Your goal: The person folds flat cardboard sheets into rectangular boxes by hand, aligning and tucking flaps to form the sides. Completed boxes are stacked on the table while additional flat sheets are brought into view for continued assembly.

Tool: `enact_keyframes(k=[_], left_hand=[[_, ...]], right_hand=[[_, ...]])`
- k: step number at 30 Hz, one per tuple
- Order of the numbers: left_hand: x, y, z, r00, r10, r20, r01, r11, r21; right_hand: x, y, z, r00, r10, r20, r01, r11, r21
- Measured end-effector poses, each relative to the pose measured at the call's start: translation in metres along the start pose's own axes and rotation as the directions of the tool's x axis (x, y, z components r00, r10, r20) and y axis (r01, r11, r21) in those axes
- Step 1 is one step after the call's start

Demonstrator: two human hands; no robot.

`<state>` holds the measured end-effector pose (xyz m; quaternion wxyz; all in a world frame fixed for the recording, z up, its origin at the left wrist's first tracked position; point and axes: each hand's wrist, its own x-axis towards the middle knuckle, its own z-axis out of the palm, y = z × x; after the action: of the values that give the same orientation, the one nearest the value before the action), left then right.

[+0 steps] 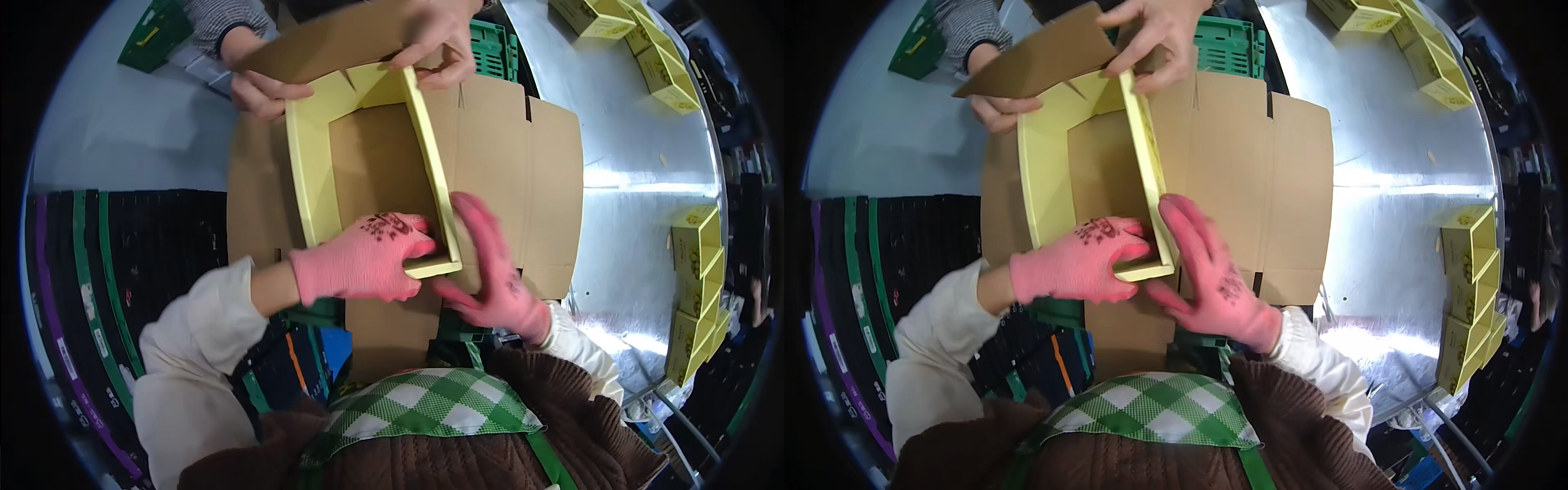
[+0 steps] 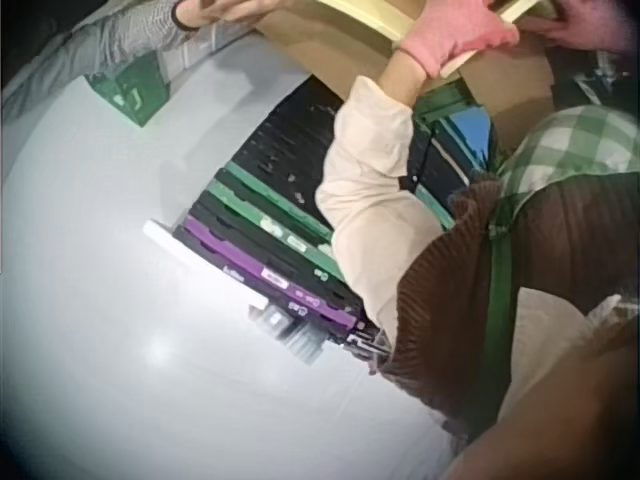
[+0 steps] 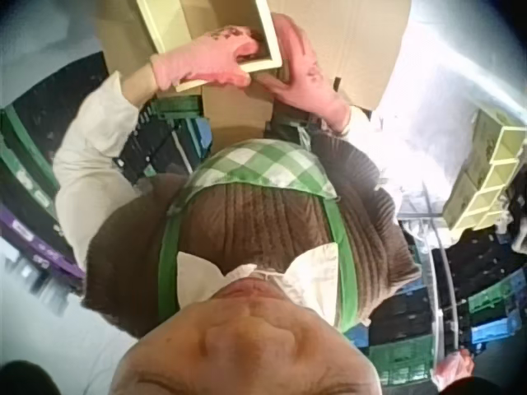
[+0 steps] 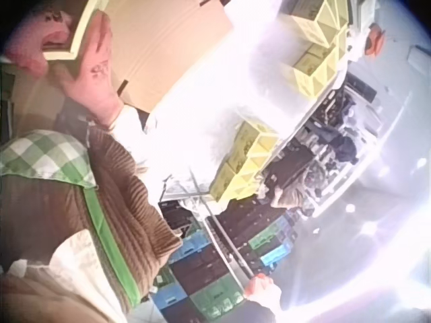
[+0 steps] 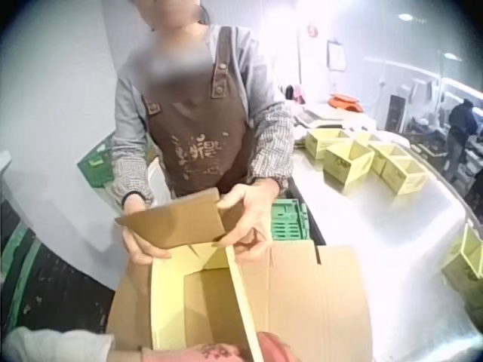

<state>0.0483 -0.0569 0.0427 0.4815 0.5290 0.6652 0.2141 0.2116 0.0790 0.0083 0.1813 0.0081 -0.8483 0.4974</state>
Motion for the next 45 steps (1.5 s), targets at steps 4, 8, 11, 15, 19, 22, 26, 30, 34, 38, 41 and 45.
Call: enact_keyframes(k=[4, 8, 11, 15, 19, 22, 26, 30, 34, 38, 41, 45], left_hand=[[-0.034, 0.027, 0.019, 0.864, 0.285, -0.415, 0.114, 0.693, 0.712], [-0.095, -0.009, 0.045, 0.535, 0.392, -0.748, 0.061, 0.866, 0.497], [-0.119, -0.058, 0.093, 0.323, -0.094, -0.942, -0.173, 0.972, -0.156], [-0.076, -0.095, 0.122, 0.497, -0.293, -0.817, -0.647, 0.502, -0.574], [-0.051, -0.095, 0.122, 0.539, -0.385, -0.749, -0.688, 0.312, -0.656], [-0.045, -0.093, 0.120, 0.558, -0.396, -0.729, -0.691, 0.264, -0.673], [-0.047, -0.089, 0.120, 0.580, -0.401, -0.709, -0.684, 0.233, -0.691], [-0.033, -0.097, 0.112, 0.576, -0.398, -0.715, -0.698, 0.217, -0.683], [-0.032, -0.105, 0.110, 0.568, -0.396, -0.722, -0.719, 0.190, -0.669], [-0.026, -0.113, 0.095, 0.550, -0.350, -0.758, -0.740, 0.217, -0.637], [-0.035, -0.095, 0.079, 0.538, -0.305, -0.786, -0.679, 0.395, -0.618], [-0.063, -0.095, 0.075, 0.436, -0.277, -0.856, -0.388, 0.801, -0.456]], right_hand=[[0.046, -0.040, -0.019, 0.968, -0.195, 0.158, 0.187, 0.980, 0.065], [0.086, -0.063, 0.001, 0.680, 0.128, 0.722, 0.134, 0.946, -0.294], [0.116, -0.065, 0.031, 0.083, 0.424, 0.902, 0.087, 0.898, -0.431], [0.115, -0.042, 0.063, -0.122, 0.410, 0.904, 0.116, 0.910, -0.397], [0.117, -0.036, 0.075, -0.229, 0.382, 0.895, -0.073, 0.911, -0.407], [0.125, -0.023, 0.082, -0.376, 0.332, 0.865, -0.128, 0.906, -0.403], [0.124, -0.019, 0.093, -0.397, 0.346, 0.850, 0.058, 0.934, -0.353], [0.146, -0.025, 0.094, -0.467, 0.403, 0.787, 0.178, 0.915, -0.363], [0.143, -0.027, 0.082, -0.286, 0.329, 0.900, 0.114, 0.944, -0.309], [0.120, -0.035, 0.060, 0.353, 0.033, 0.935, 0.307, 0.940, -0.149], [0.079, -0.056, 0.052, 0.734, -0.009, 0.679, 0.435, 0.774, -0.460], [0.022, -0.063, 0.029, 0.994, -0.107, -0.010, 0.100, 0.951, -0.294]])
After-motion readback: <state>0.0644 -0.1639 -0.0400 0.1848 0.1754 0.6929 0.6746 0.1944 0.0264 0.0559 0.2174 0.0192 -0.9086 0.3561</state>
